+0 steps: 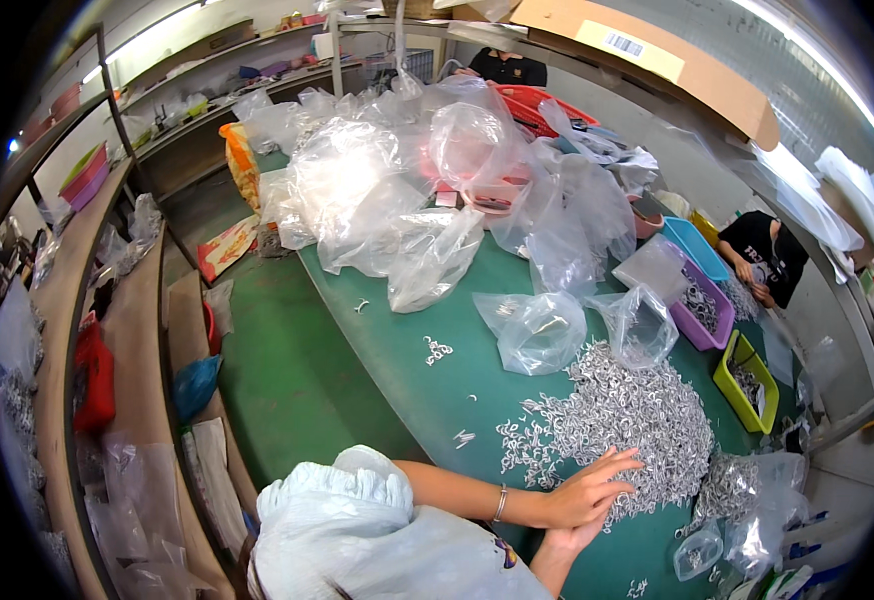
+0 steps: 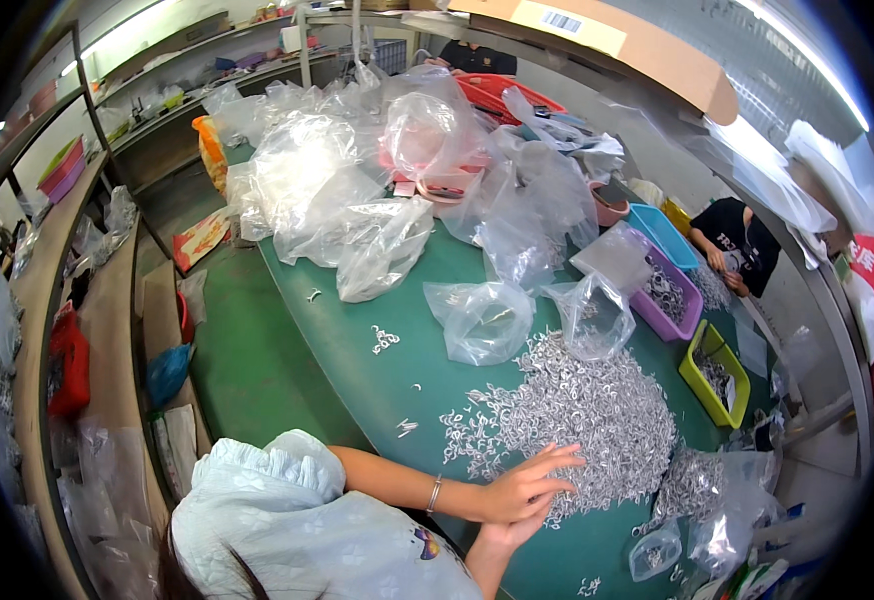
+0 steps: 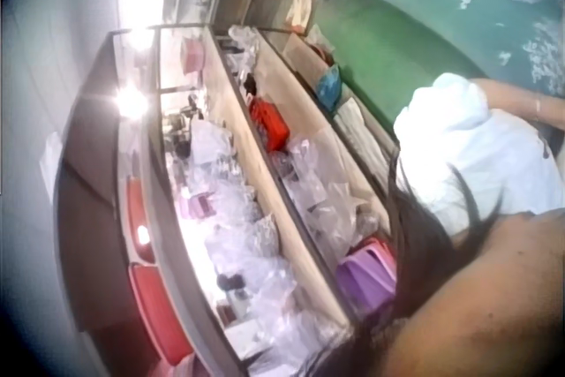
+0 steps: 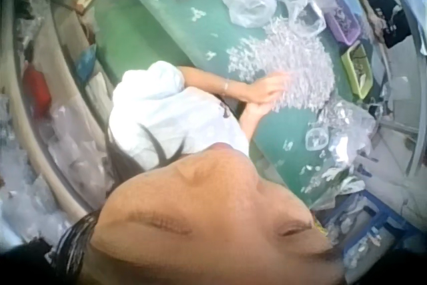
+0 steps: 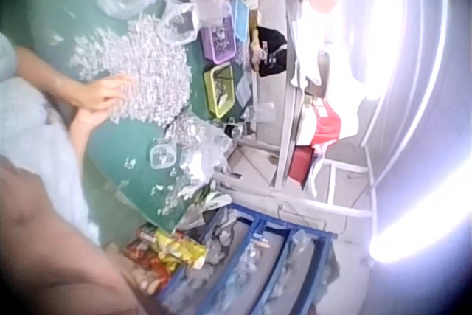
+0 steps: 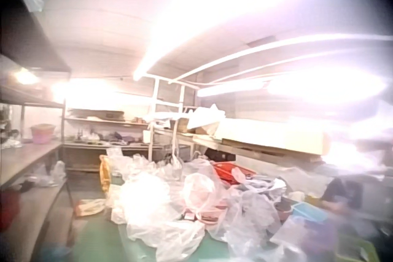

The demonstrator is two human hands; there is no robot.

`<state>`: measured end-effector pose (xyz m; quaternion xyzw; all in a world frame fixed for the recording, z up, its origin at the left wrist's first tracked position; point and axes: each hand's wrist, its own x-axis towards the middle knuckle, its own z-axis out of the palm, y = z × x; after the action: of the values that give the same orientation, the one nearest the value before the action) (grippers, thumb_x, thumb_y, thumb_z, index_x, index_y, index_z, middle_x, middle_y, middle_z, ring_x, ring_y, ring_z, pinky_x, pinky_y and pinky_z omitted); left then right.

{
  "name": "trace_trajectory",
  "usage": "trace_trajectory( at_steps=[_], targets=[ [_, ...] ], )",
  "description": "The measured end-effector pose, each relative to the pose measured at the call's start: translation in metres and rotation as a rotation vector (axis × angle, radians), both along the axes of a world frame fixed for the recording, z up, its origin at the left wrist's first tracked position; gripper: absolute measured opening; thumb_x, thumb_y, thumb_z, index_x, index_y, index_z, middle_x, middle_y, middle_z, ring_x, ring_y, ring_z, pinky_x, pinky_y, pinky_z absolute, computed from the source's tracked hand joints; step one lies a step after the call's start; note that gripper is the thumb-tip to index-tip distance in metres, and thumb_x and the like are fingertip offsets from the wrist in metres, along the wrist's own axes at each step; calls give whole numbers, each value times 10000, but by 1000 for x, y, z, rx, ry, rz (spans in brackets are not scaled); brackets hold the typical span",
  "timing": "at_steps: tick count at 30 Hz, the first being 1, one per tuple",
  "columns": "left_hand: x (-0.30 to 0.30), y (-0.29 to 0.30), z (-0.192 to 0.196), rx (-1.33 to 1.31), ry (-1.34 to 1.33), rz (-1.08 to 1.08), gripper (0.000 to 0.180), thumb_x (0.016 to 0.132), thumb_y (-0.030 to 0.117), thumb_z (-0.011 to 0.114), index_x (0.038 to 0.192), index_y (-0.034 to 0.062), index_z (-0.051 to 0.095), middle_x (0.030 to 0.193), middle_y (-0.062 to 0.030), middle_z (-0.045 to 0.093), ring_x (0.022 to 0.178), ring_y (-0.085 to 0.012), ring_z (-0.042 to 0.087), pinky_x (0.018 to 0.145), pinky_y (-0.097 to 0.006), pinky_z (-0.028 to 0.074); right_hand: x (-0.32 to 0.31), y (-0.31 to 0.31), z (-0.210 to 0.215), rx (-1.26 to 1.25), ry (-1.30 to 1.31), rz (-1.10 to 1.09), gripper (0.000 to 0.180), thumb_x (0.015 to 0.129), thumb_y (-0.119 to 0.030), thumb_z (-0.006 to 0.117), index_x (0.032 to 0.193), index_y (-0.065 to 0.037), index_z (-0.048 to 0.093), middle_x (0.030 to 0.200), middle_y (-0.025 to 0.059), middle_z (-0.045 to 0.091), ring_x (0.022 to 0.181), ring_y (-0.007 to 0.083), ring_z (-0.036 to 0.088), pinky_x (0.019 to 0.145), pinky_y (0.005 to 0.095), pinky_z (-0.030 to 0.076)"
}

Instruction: The person sorts through a large pile of small metal hooks on a green table by hand, occasionally placing handfuls into plastic bags.

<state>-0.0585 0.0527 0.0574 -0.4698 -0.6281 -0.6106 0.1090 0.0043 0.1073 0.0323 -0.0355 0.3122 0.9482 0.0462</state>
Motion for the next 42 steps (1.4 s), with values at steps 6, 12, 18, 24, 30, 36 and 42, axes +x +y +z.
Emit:
trace_trajectory(
  at_steps=[6, 12, 18, 24, 30, 36, 42],
  targets=[
    [3, 7, -8, -140, -183, 35, 210, 906, 63, 556, 1112, 57, 601, 1318, -129, 504, 1322, -314, 423, 1138, -430, 293, -14, 0, 1, 19, -30, 49, 268, 995, -229, 425, 1158, -37, 517, 1046, 69, 546, 908, 133, 522, 777, 284, 448],
    [-8, -21, 5, 17, -344, -227, 204, 925, 55, 527, 1111, 5, 595, 1281, -141, 514, 1211, -297, 513, 1015, -386, 412, -19, 12, 1, 97, -123, 86, 217, 981, -200, 447, 1088, -36, 539, 954, 50, 550, 805, 110, 524, 675, 256, 467],
    [-52, -98, 41, 42, -271, -60, 214, 908, -5, 534, 1100, -2, 627, 1105, -122, 623, 1075, -250, 595, 940, -360, 466, -19, 39, -5, 161, -311, 92, 153, 961, -182, 471, 892, -45, 480, 776, 22, 427, 562, 106, 350, 358, 239, 213],
    [-195, -158, 98, -17, -113, 360, 192, 907, 34, 553, 1080, 1, 629, 1007, -111, 657, 948, -193, 640, 804, -316, 515, -11, 44, -2, 354, -430, 6, 143, 959, -181, 475, 885, -58, 479, 772, 39, 438, 555, 121, 370, 352, 235, 251],
    [-355, -125, 101, -349, -58, 500, 392, 851, 78, 618, 1205, -74, 546, 992, -174, 682, 920, -263, 676, 811, -356, 534, -14, 53, -5, 348, -535, -6, 169, 972, -215, 472, 871, -82, 499, 753, 43, 447, 557, 132, 382, 320, 248, 247],
    [-483, -35, 99, -359, 97, 725, 605, 805, 205, 698, 1291, -61, 456, 1159, -263, 597, 1071, -420, 576, 926, -453, 467, -27, 58, 4, 460, -625, -78, 274, 1003, -310, 446, 834, -104, 508, 735, 46, 442, 533, 140, 375, 310, 242, 260],
    [-580, 15, 91, -404, 223, 806, 665, 803, 278, 716, 1355, 44, 429, 1337, -226, 494, 1146, -432, 534, 946, -510, 457, -35, 69, 4, 607, -744, -60, 186, 990, -151, 413, 842, -85, 505, 718, 40, 486, 503, 109, 405, 314, 222, 255]
  ],
)
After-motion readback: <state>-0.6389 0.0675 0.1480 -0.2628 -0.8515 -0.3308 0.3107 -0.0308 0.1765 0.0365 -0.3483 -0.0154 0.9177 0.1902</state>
